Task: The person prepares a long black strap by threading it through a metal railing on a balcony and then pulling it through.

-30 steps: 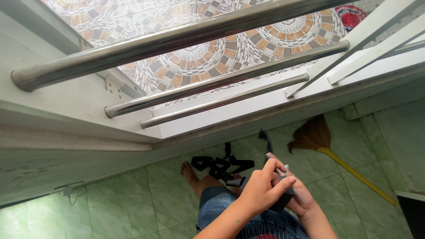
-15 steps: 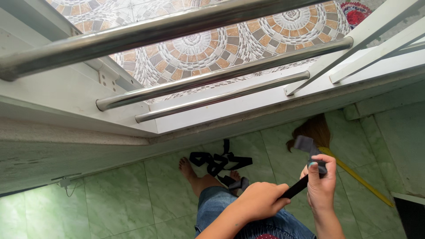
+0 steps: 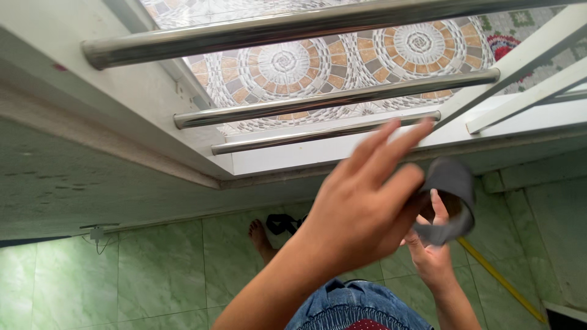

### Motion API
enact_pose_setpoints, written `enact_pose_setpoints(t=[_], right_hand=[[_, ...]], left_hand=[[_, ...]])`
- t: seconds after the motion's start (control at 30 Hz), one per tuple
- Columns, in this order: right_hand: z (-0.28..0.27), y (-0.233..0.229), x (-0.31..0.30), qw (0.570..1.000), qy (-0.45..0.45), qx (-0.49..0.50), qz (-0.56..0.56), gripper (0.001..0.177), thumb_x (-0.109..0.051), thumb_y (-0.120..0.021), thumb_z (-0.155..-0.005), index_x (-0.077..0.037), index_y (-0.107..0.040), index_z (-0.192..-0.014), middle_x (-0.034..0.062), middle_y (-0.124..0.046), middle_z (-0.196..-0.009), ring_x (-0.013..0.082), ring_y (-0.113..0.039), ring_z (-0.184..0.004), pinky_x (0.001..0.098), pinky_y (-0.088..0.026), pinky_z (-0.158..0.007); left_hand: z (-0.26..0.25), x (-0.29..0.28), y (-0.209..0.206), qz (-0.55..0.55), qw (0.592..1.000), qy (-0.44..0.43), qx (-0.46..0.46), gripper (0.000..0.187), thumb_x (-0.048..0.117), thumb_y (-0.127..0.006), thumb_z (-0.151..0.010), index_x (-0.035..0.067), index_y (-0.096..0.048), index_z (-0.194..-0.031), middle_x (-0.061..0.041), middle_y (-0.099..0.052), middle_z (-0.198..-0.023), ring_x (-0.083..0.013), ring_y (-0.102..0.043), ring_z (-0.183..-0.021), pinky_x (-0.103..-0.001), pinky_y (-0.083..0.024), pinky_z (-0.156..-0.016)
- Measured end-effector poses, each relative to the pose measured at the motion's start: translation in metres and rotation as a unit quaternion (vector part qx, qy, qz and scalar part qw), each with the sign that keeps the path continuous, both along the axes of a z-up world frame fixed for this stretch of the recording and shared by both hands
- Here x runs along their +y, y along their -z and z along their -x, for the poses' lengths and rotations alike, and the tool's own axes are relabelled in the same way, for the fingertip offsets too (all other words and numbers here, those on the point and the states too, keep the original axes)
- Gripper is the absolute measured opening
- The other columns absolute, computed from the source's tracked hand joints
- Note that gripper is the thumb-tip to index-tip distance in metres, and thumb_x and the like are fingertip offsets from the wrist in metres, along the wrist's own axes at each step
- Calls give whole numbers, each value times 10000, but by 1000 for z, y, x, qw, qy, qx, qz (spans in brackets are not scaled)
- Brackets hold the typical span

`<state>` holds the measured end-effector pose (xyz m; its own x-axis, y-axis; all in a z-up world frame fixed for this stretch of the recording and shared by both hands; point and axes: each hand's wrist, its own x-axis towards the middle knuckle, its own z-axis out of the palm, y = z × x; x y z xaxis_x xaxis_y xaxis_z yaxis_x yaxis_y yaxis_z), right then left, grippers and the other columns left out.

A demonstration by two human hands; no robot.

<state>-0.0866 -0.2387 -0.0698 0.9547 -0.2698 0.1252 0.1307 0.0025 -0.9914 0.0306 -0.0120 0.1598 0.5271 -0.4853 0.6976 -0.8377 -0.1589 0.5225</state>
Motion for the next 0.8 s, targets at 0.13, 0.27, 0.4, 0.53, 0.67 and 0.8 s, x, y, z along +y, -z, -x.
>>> enact_pose_setpoints(t=[0.13,0.27,0.4,0.53,0.67,0.8], right_hand=[[-10,-10,7,994,-7,63,84,892,-178,-620,-971,-118,-90,-1686,115,-650,-1194,171,-622,-868,319,-502,-861],[-17,-35,23,982,-42,119,139,780,-175,-595,-945,-121,-204,-1618,80,-704,-1223,154,-704,-880,313,-530,-764],[-24,-54,33,951,-99,159,247,755,-187,-642,-907,-157,-307,-1583,60,-688,-1272,149,-709,-882,314,-562,-785],[-27,-61,39,917,-153,223,294,753,-221,-667,-883,-222,-375,-1577,24,-664,-1328,148,-709,-901,331,-591,-723],[-36,-59,38,912,-214,138,320,603,-237,-686,-935,-194,-489,-1503,59,-658,-1231,175,-686,-1005,332,-606,-817],[-86,-64,26,969,-222,99,29,801,-452,-640,-916,-124,-322,-1574,152,-572,-1439,263,-701,-1052,392,-594,-829]], left_hand=[[-47,-8,-22,58,982,-155,-95,172,15,-666,-958,51,-547,-1077,-136,-598,-1326,-309,-621,-1194,-391,-528,-1035],[-96,-21,-15,42,958,-257,-119,212,-23,-663,-911,30,-588,-1102,-84,-679,-837,-285,-678,-768,-437,-527,-674],[-117,-34,21,15,964,-259,-52,219,-35,-624,-877,59,-602,-1074,-65,-664,-760,-281,-683,-685,-435,-515,-591],[-138,-45,29,19,946,-321,25,210,-17,-612,-833,92,-660,-1007,-97,-695,-775,-303,-682,-596,-428,-505,-476],[-146,-50,14,-94,928,-345,102,119,143,-620,-825,101,-680,-919,-107,-709,-675,-338,-703,-592,-459,-518,-469],[-136,-56,20,-124,926,-344,100,199,229,-578,-868,119,-717,-778,-135,-711,-643,-324,-714,-589,-446,-546,-513]])
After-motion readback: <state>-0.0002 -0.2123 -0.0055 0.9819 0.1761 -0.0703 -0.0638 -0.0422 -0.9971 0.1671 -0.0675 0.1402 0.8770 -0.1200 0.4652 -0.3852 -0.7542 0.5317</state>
